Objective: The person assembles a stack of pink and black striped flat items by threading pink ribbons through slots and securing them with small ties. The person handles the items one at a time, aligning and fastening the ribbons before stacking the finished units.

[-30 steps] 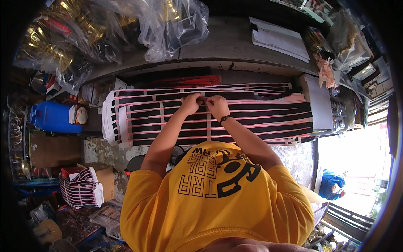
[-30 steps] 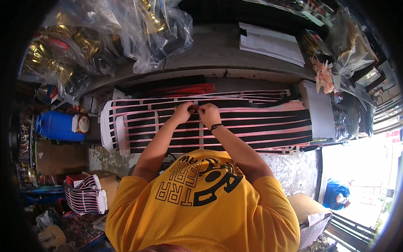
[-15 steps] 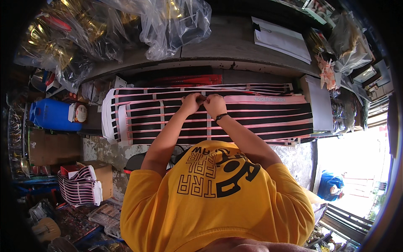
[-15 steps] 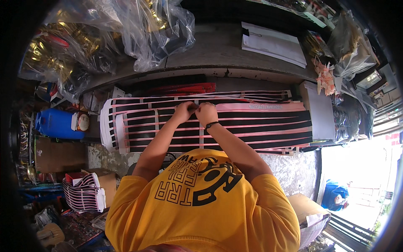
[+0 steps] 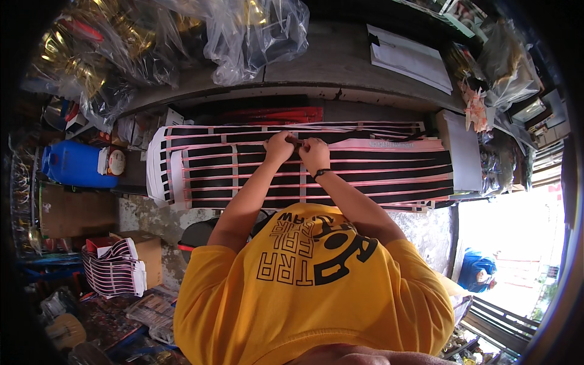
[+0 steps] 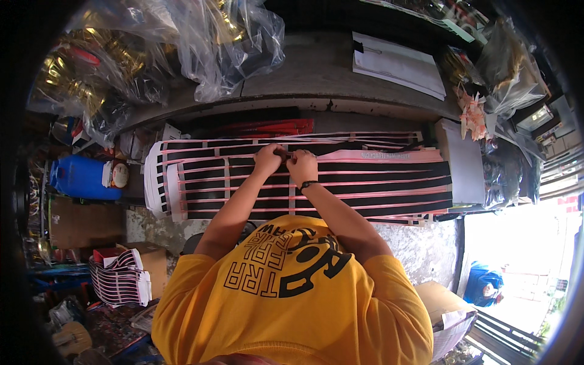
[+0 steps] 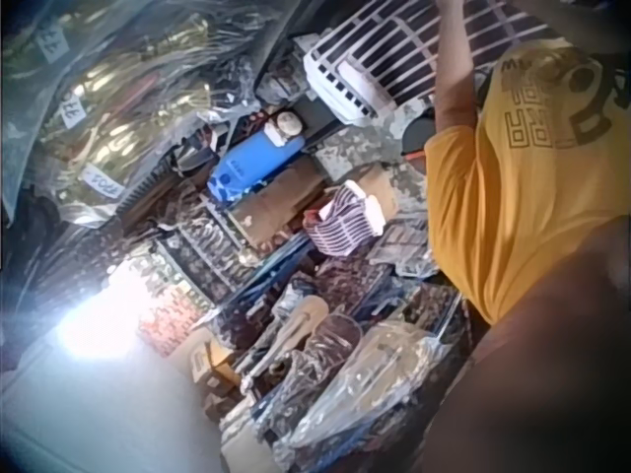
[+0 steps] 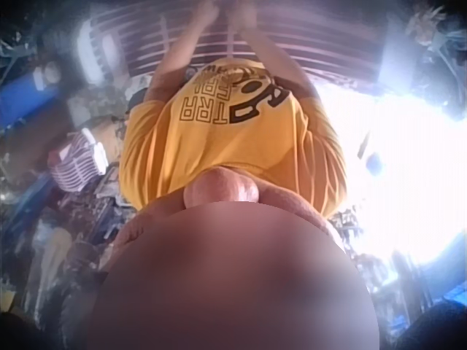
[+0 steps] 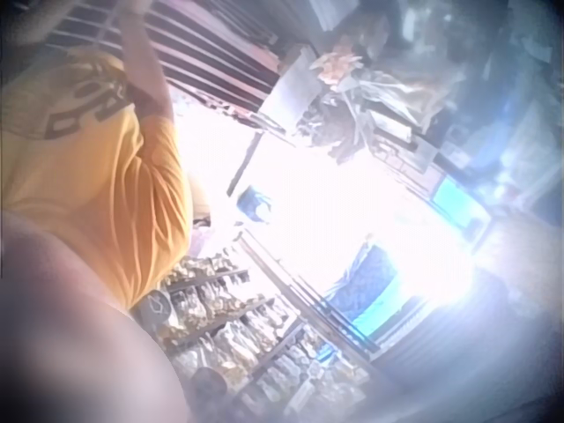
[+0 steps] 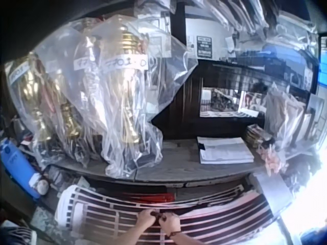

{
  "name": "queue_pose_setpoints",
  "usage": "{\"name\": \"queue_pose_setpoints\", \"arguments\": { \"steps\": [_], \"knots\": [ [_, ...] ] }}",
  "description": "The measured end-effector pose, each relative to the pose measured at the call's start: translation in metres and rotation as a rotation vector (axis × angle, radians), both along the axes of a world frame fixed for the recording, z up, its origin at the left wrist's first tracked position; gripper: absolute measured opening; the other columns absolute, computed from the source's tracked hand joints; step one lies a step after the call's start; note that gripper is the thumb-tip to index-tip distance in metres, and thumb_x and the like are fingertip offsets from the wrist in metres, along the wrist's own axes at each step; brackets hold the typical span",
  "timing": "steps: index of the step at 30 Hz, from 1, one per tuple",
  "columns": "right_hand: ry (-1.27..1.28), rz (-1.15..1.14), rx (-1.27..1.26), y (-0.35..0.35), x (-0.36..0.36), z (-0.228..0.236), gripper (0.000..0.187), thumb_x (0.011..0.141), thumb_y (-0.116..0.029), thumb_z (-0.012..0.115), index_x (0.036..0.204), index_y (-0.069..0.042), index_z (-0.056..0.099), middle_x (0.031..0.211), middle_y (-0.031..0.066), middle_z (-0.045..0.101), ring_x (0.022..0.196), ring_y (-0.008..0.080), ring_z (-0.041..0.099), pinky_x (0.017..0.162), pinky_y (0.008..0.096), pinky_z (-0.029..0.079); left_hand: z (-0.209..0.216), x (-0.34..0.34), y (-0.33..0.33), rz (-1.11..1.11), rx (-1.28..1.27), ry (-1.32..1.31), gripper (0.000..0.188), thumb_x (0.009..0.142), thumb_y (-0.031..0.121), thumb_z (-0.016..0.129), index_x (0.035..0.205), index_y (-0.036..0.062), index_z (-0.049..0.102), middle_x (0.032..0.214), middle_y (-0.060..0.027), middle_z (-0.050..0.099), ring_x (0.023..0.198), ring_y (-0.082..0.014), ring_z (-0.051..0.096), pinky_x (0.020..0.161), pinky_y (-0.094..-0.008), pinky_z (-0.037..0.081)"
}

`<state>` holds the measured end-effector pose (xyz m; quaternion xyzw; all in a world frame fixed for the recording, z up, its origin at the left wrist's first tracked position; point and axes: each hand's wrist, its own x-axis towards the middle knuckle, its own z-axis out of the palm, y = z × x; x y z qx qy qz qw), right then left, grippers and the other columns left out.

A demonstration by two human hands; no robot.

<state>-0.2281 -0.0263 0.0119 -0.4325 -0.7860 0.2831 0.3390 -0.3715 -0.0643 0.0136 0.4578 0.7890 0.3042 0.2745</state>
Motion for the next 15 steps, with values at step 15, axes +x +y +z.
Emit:
{"name": "queue_pose_setpoints", "arguments": {
  "steps": [15],
  "knots": [
    [-0.089, 0.106, 0.025, -0.02, 0.049, 0.012, 0.019, 0.079, -0.013, 0.067, 0.097, -0.006, 0.064, 0.093, 0.0148, 0.063, 0.091, 0.0366, 0.059, 0.081, 0.0456, 0.048, 0.006, 0.007, -0.035, -0.161, 0.439, 0.431, 0.026, 0.085, 0.009, 0.065, 0.108, 0.0205, 0.067, 0.126, -0.0036, 0.056, 0.117, -0.0279, 0.052, 0.1, -0.0551, 0.032]
  ]
}}
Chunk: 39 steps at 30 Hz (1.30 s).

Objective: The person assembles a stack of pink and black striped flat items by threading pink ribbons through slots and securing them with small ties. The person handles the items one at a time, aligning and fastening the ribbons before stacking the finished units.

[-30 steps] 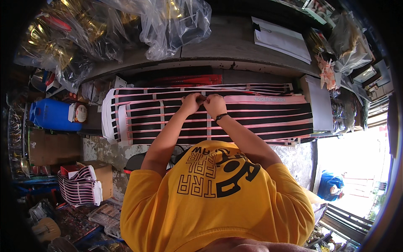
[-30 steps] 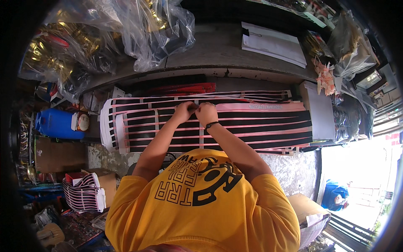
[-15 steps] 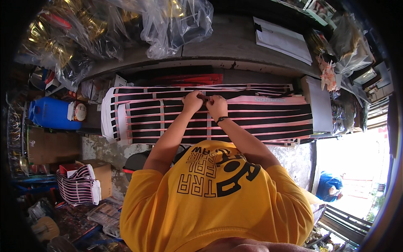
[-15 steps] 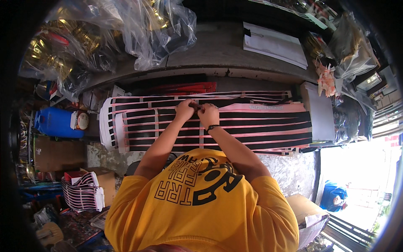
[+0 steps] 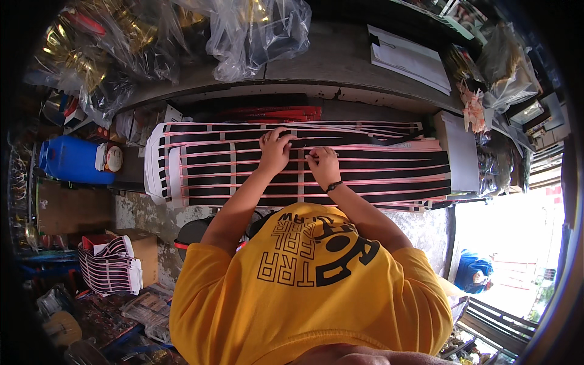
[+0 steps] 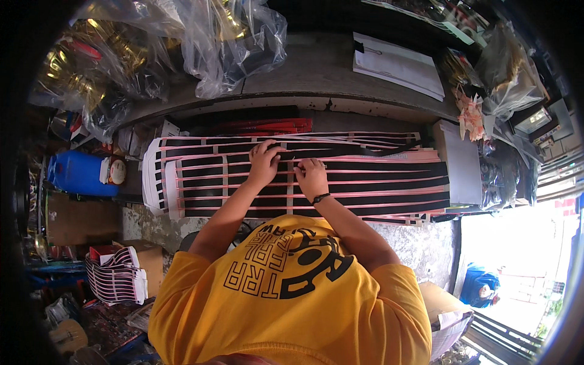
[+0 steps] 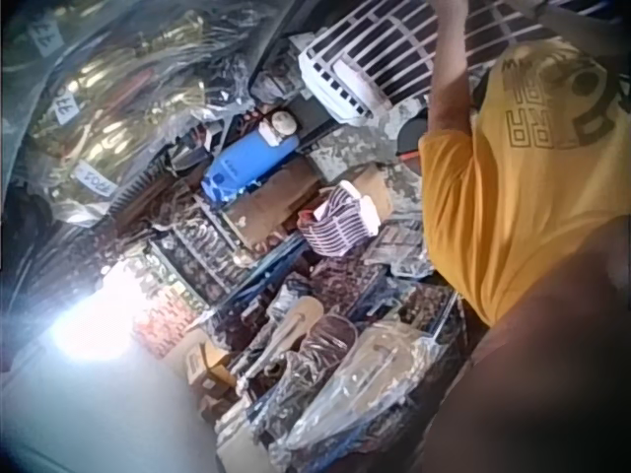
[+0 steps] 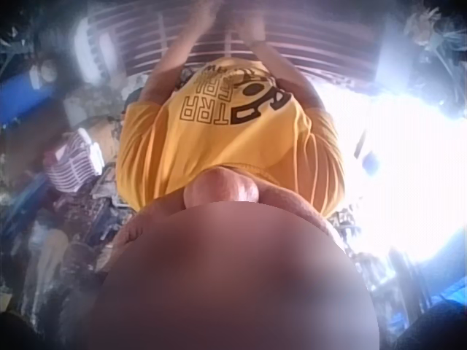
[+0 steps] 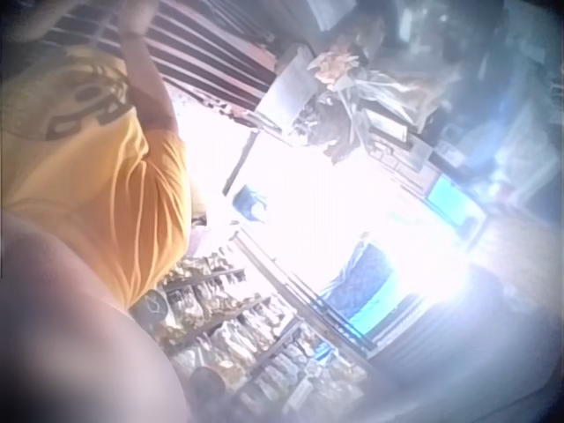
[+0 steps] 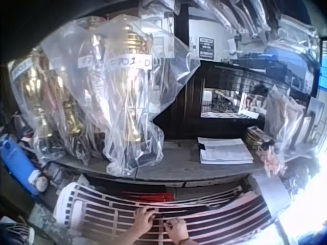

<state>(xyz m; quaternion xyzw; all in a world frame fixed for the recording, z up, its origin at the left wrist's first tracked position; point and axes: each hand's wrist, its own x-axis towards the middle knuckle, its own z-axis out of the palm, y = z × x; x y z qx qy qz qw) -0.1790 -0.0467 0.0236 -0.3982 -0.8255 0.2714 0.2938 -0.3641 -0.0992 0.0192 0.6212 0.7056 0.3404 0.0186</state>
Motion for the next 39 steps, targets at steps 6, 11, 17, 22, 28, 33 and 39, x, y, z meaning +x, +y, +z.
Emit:
{"name": "queue_pose_setpoints", "arguments": {
  "steps": [6, 11, 17, 22, 28, 33, 39],
  "knots": [
    [-0.093, 0.103, 0.232, 0.017, -0.01, 0.011, 0.038, 0.083, -0.013, 0.066, 0.12, -0.017, 0.062, 0.113, 0.0125, 0.058, 0.104, 0.0341, 0.055, 0.089, 0.0459, 0.047, -0.003, 0.021, -0.028, -0.019, -0.295, 0.274, 0.053, 0.099, 0.03, 0.045, 0.15, 0.0227, 0.036, 0.16, -0.007, 0.025, 0.148, -0.038, 0.016, 0.114, -0.0663, 0.01],
    [-0.122, 0.165, 0.281, 0.025, -0.014, 0.009, 0.01, 0.082, -0.015, 0.066, 0.088, -0.015, 0.074, 0.106, 0.0057, 0.062, 0.102, 0.0292, 0.056, 0.085, 0.0427, 0.049, -0.013, 0.024, -0.031, 0.014, -0.329, 0.292, 0.054, 0.099, 0.031, 0.042, 0.152, 0.0263, 0.032, 0.159, -0.0057, 0.025, 0.147, -0.0381, 0.018, 0.116, -0.0632, 0.013],
    [-0.039, 0.171, 0.362, 0.002, -0.006, 0.004, 0.009, 0.08, -0.015, 0.064, 0.079, -0.014, 0.073, 0.088, 0.0007, 0.065, 0.092, 0.0249, 0.059, 0.077, 0.041, 0.05, -0.015, 0.024, -0.033, 0.024, -0.313, 0.293, 0.054, 0.1, 0.032, 0.041, 0.152, 0.0271, 0.03, 0.16, -0.005, 0.024, 0.147, -0.0377, 0.019, 0.115, -0.0632, 0.016],
    [-0.07, 0.16, 0.418, -0.009, 0.004, 0.005, 0.009, 0.08, -0.015, 0.064, 0.082, -0.015, 0.073, 0.082, -0.0001, 0.063, 0.088, 0.0235, 0.06, 0.076, 0.0378, 0.049, -0.014, 0.025, -0.034, 0.037, -0.316, 0.311, 0.053, 0.099, 0.032, 0.041, 0.151, 0.0273, 0.033, 0.16, -0.0043, 0.024, 0.148, -0.0354, 0.017, 0.116, -0.0612, 0.015],
    [-0.011, 0.15, 0.371, -0.028, 0.033, 0.013, 0.006, 0.08, -0.014, 0.067, 0.075, -0.012, 0.069, 0.082, -0.0002, 0.063, 0.085, 0.0236, 0.059, 0.073, 0.0384, 0.048, -0.017, 0.025, -0.032, 0.044, -0.268, 0.277, 0.05, 0.099, 0.032, 0.04, 0.149, 0.0263, 0.038, 0.159, -0.0044, 0.028, 0.148, -0.0344, 0.018, 0.116, -0.0615, 0.017],
    [0.05, 0.159, 0.275, -0.056, 0.066, 0.024, 0.007, 0.079, -0.01, 0.072, 0.074, -0.007, 0.069, 0.08, 0.0032, 0.065, 0.079, 0.0257, 0.059, 0.073, 0.0378, 0.047, -0.024, 0.026, -0.032, 0.059, -0.167, 0.323, 0.048, 0.099, 0.031, 0.044, 0.146, 0.0251, 0.043, 0.156, -0.0049, 0.033, 0.147, -0.0338, 0.022, 0.115, -0.0628, 0.018],
    [0.099, 0.123, 0.171, -0.077, 0.09, 0.037, 0.004, 0.074, -0.006, 0.073, 0.073, -0.008, 0.07, 0.078, 0.0028, 0.065, 0.076, 0.0236, 0.06, 0.07, 0.0372, 0.047, -0.03, 0.025, -0.03, 0.072, -0.174, 0.342, 0.049, 0.099, 0.036, 0.044, 0.147, 0.0264, 0.042, 0.156, -0.0031, 0.033, 0.146, -0.0345, 0.024, 0.114, -0.063, 0.018]
  ]
}}
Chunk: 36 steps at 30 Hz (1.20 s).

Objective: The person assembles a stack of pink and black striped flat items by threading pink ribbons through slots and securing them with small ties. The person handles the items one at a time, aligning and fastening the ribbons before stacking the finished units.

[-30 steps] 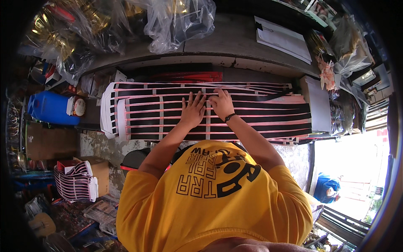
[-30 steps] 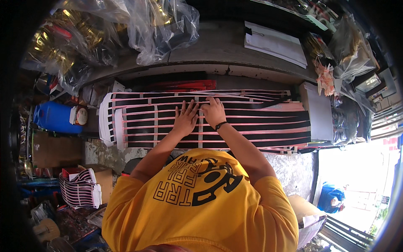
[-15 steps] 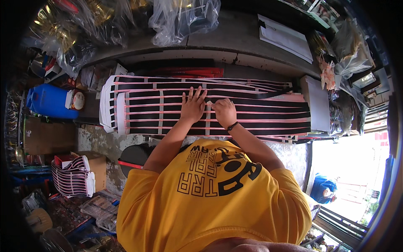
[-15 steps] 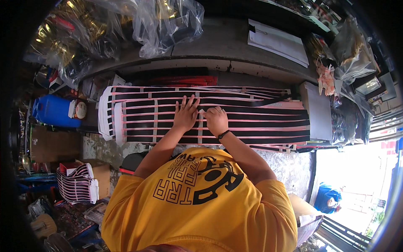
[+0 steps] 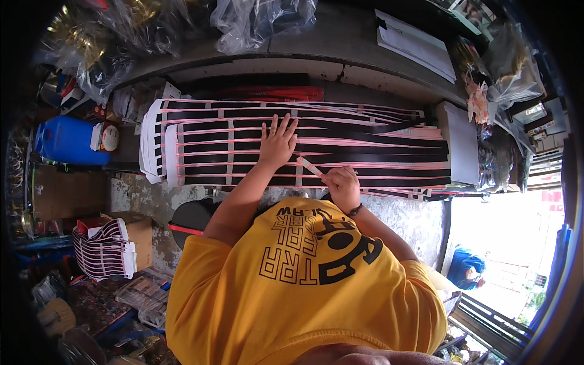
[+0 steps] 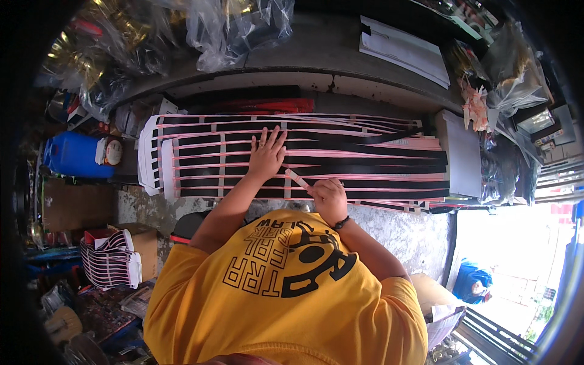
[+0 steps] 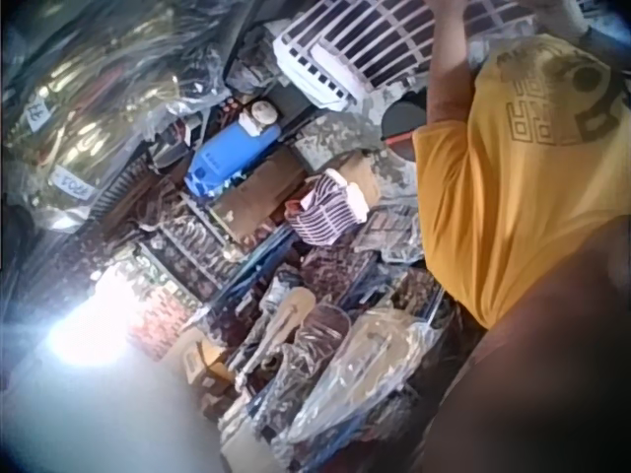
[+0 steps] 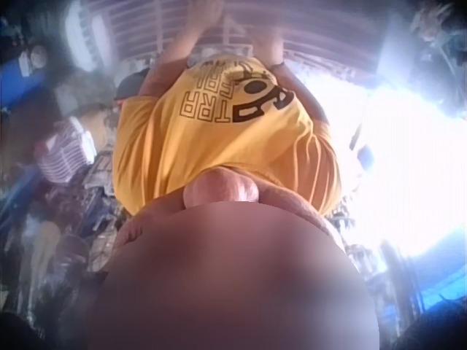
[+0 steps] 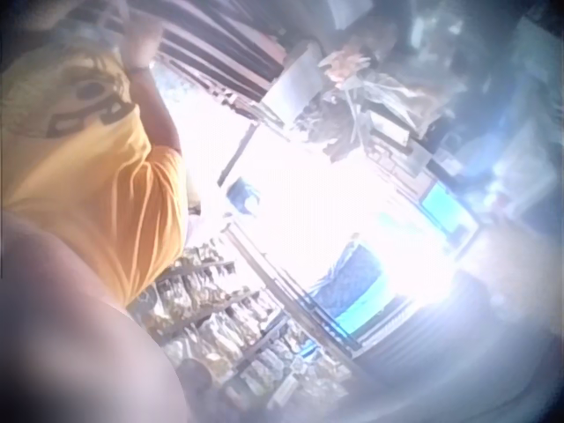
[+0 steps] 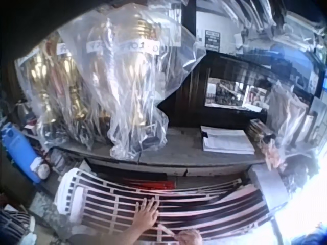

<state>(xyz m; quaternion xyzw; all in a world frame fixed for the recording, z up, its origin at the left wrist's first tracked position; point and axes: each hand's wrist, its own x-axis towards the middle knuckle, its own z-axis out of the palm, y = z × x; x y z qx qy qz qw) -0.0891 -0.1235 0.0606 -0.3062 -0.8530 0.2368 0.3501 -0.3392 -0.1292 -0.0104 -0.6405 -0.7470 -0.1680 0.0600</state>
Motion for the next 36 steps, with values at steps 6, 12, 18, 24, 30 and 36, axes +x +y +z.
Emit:
{"name": "queue_pose_setpoints", "arguments": {
  "steps": [6, 12, 18, 24, 30, 36],
  "knots": [
    [0.004, -0.038, -0.043, -0.012, 0.032, 0.019, 0.004, 0.072, -0.006, 0.075, 0.073, -0.009, 0.071, 0.08, 0.0026, 0.068, 0.077, 0.0244, 0.06, 0.071, 0.0358, 0.048, 0.0, 0.0, 0.001, 0.008, -0.044, -0.008, 0.048, 0.1, 0.038, 0.042, 0.147, 0.0273, 0.041, 0.157, -0.0035, 0.032, 0.146, -0.0348, 0.024, 0.115, -0.0623, 0.016],
    [-0.013, -0.065, -0.16, -0.033, 0.067, 0.029, 0.004, 0.072, -0.007, 0.075, 0.075, -0.009, 0.073, 0.081, 0.0037, 0.069, 0.077, 0.0242, 0.062, 0.074, 0.0359, 0.049, 0.002, 0.0, 0.0, 0.003, -0.049, 0.035, 0.049, 0.101, 0.037, 0.039, 0.149, 0.0274, 0.038, 0.157, -0.0037, 0.031, 0.146, -0.034, 0.023, 0.115, -0.062, 0.017],
    [-0.022, -0.094, -0.518, -0.025, 0.057, 0.025, 0.021, 0.083, -0.012, 0.072, 0.102, -0.004, 0.073, 0.093, 0.011, 0.071, 0.072, 0.0199, 0.066, 0.065, 0.0294, 0.053, 0.004, -0.004, 0.001, -0.029, -0.16, -0.038, 0.051, 0.103, 0.038, 0.036, 0.153, 0.0282, 0.029, 0.16, -0.0047, 0.024, 0.148, -0.0363, 0.017, 0.116, -0.0622, 0.012],
    [-0.032, -0.037, -0.491, 0.007, 0.007, 0.027, 0.038, 0.085, -0.011, 0.069, 0.122, -0.008, 0.066, 0.105, 0.0118, 0.07, 0.076, 0.0201, 0.066, 0.068, 0.0295, 0.053, 0.029, -0.009, -0.01, -0.06, -0.067, -0.2, 0.053, 0.104, 0.038, 0.034, 0.154, 0.0235, 0.026, 0.16, -0.009, 0.026, 0.148, -0.039, 0.016, 0.114, -0.0649, 0.011],
    [-0.046, -0.103, -0.382, 0.016, -0.011, 0.031, 0.02, 0.083, -0.012, 0.07, 0.102, -0.006, 0.071, 0.095, 0.0104, 0.07, 0.074, 0.0209, 0.066, 0.065, 0.0304, 0.053, 0.017, 0.029, -0.036, 0.026, -0.036, -0.06, 0.049, 0.103, 0.035, 0.035, 0.149, 0.0184, 0.038, 0.156, -0.0085, 0.034, 0.145, -0.0349, 0.026, 0.114, -0.0643, 0.015],
    [0.015, -0.186, -0.354, 0.02, 0.01, 0.027, 0.009, 0.078, -0.01, 0.075, 0.082, -0.004, 0.071, 0.082, 0.0095, 0.068, 0.068, 0.0225, 0.065, 0.059, 0.0314, 0.051, 0.004, 0.03, -0.039, 0.055, 0.024, 0.017, 0.047, 0.101, 0.031, 0.038, 0.146, 0.0197, 0.042, 0.153, -0.0056, 0.038, 0.143, -0.0322, 0.031, 0.114, -0.0619, 0.019]
  ]
}}
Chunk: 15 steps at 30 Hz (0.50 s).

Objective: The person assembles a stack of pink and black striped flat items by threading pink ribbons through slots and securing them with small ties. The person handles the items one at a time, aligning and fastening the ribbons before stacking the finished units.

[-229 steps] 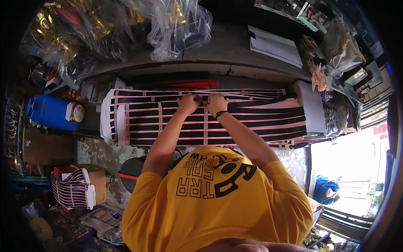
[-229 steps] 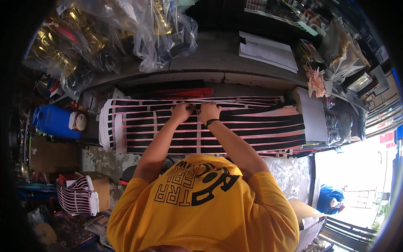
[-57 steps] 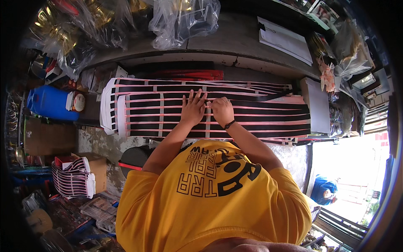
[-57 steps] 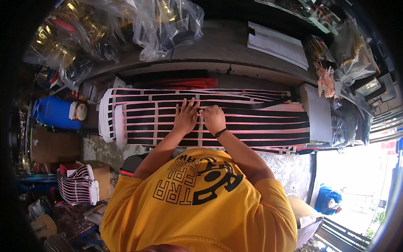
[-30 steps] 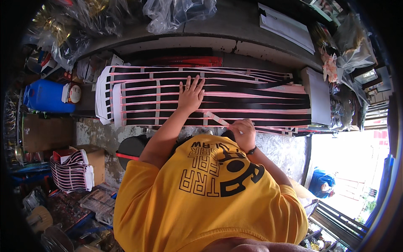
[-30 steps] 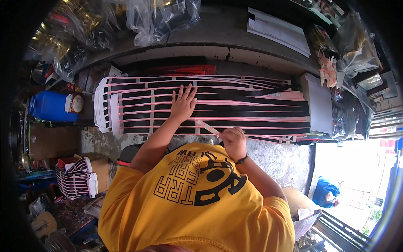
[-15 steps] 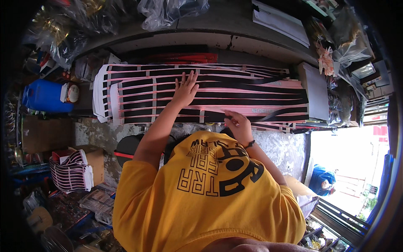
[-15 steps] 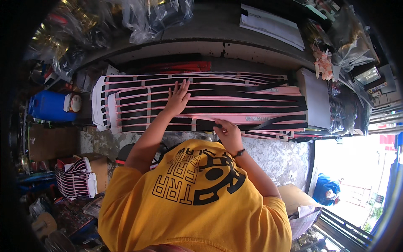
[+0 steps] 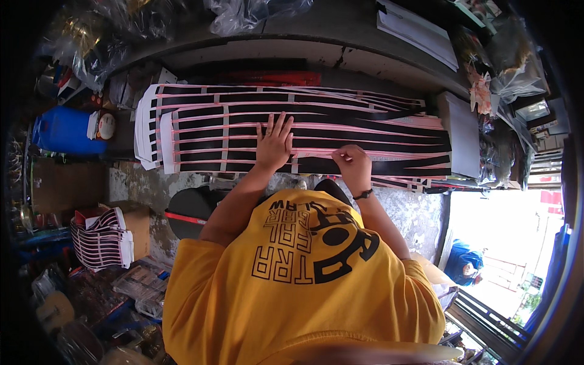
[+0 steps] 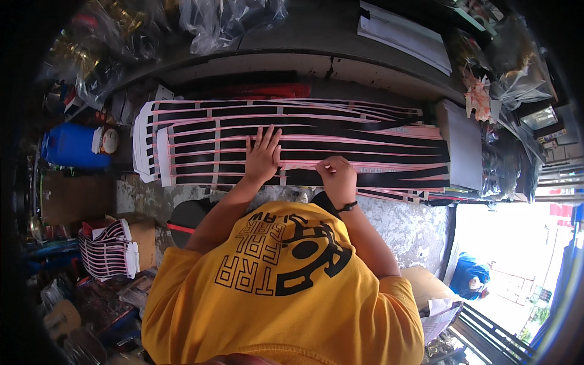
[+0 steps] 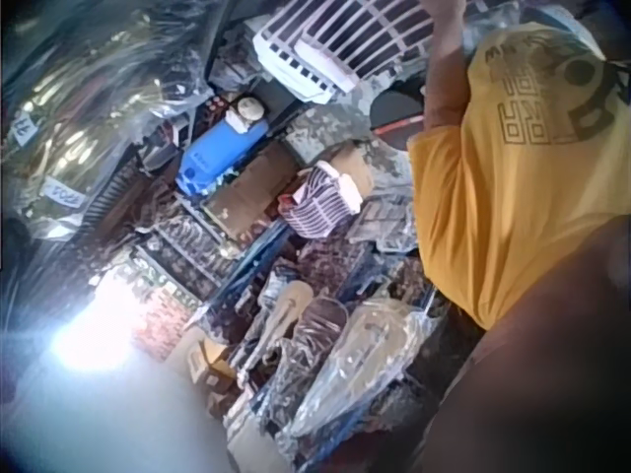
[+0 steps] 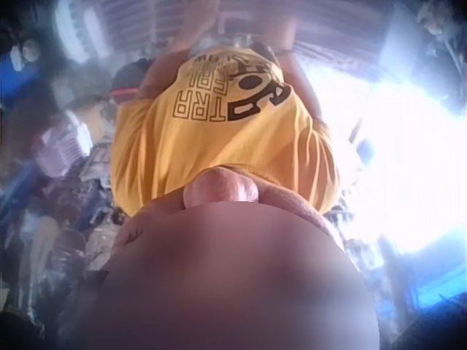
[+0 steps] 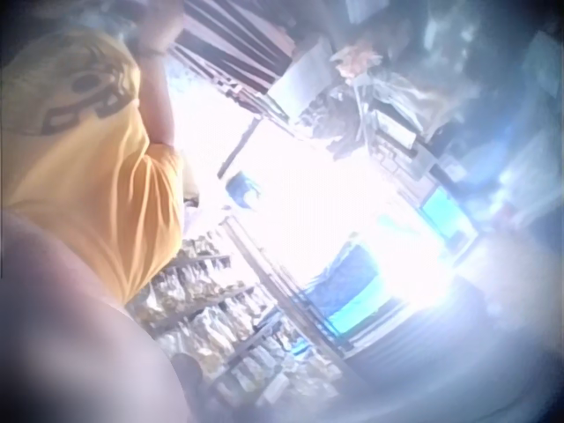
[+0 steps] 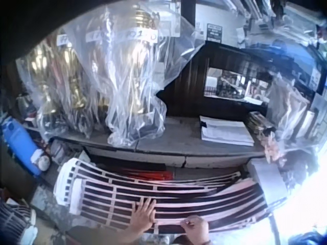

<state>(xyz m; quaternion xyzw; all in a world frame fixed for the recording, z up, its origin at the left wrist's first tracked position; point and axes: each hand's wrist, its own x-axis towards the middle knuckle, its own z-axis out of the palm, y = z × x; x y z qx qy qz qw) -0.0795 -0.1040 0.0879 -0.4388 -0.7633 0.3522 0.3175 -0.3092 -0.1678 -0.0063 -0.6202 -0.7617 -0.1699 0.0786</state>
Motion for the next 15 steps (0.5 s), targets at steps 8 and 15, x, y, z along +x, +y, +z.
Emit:
{"name": "queue_pose_setpoints", "arguments": {
  "steps": [8, 15],
  "knots": [
    [-0.041, 0.001, -0.094, -0.042, 0.037, -0.001, 0.01, 0.072, -0.011, 0.078, 0.079, -0.005, 0.075, 0.08, 0.0085, 0.068, 0.069, 0.0262, 0.065, 0.059, 0.0332, 0.051, 0.0, 0.0, 0.0, 0.01, 0.032, 0.014, 0.046, 0.1, 0.031, 0.042, 0.144, 0.0229, 0.045, 0.153, -0.0036, 0.039, 0.142, -0.0313, 0.033, 0.113, -0.0615, 0.021],
    [0.036, -0.177, -0.079, -0.066, 0.075, 0.014, 0.007, 0.074, -0.002, 0.076, 0.081, -0.002, 0.074, 0.081, 0.0096, 0.069, 0.071, 0.0226, 0.067, 0.063, 0.0304, 0.055, 0.0, 0.002, 0.002, 0.029, -0.029, 0.022, 0.047, 0.1, 0.03, 0.04, 0.146, 0.0238, 0.042, 0.155, -0.0028, 0.035, 0.142, -0.0317, 0.032, 0.113, -0.0619, 0.022]
  ]
}}
